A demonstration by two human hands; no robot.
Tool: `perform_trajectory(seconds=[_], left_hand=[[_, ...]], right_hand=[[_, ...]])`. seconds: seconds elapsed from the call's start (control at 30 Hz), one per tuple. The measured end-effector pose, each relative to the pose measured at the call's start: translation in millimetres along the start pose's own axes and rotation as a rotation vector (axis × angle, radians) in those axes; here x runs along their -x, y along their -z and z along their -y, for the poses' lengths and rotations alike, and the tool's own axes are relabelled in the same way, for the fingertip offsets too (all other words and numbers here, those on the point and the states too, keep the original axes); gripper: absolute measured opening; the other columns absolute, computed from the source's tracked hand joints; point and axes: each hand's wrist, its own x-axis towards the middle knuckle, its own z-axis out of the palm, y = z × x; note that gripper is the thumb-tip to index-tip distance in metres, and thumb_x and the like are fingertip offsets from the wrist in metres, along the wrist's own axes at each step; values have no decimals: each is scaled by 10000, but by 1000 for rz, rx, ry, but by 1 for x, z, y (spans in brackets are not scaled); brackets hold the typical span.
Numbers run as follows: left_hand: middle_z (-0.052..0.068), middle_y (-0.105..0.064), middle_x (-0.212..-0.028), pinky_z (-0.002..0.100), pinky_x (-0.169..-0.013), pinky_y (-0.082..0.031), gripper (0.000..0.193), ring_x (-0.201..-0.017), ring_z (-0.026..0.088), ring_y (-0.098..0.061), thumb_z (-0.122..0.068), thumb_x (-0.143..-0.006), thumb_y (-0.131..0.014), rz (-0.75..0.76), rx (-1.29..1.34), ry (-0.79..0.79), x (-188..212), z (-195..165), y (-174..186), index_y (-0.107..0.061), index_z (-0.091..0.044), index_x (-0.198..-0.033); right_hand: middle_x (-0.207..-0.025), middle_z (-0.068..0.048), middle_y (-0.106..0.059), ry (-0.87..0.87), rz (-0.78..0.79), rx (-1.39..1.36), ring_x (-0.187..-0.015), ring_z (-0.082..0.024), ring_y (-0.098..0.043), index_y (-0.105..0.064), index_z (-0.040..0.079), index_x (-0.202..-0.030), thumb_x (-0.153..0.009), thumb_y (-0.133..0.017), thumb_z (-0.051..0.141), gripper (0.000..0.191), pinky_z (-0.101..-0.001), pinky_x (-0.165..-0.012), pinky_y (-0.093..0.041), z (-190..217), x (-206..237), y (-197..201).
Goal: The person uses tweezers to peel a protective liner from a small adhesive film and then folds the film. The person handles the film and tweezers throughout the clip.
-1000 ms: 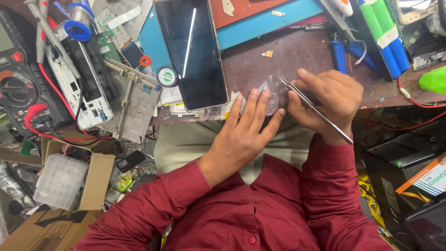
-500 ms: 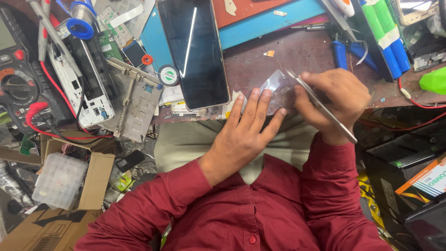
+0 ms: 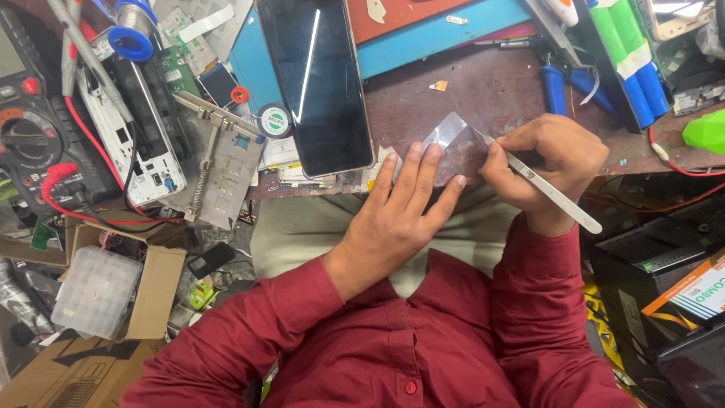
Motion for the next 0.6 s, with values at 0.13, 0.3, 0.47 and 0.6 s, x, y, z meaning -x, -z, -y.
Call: perform_trajectory(seconds=[0.13, 0.3, 0.47, 0.6], left_hand=[[298, -490, -1536, 568, -1187, -393, 449, -1428, 439, -505, -213, -1048, -516, -8, 12, 5, 0, 0, -2, -546, -100, -1481], [297, -496, -1533, 561, -1191, -390, 455, -1429, 438, -504, -216, -1048, -514, 1, -2, 1, 0, 0, -2, -544, -98, -1487], [296, -497, -1531, 562, -1193, -387, 454, -1430, 437, -505, -220, -1049, -513, -1, 6, 4, 0, 2, -2, -543, -97, -1484], [298, -498, -1531, 563, -1189, -389, 456, -1428, 437, -506, -224, -1044, -513, 5, 5, 0, -1, 2, -1, -545, -92, -1480]], right_hand=[[-799, -132, -707, -7, 8, 11, -716, -235, -720, -672, 1, -831, -868, -832, 11, 164, -287, -667, -540, 0, 0, -1], [-822, -131, -719, 3, 34, 17, -754, -238, -738, -686, 4, -848, -877, -842, 22, 160, -291, -696, -557, 1, -2, 0], [-840, -122, -732, 27, 71, 7, -769, -237, -743, -693, 8, -865, -881, -840, 27, 150, -293, -711, -568, 3, -6, -1], [-845, -110, -735, 19, 81, 6, -767, -230, -743, -696, 20, -878, -890, -844, 30, 149, -287, -704, -563, 5, -8, -1]])
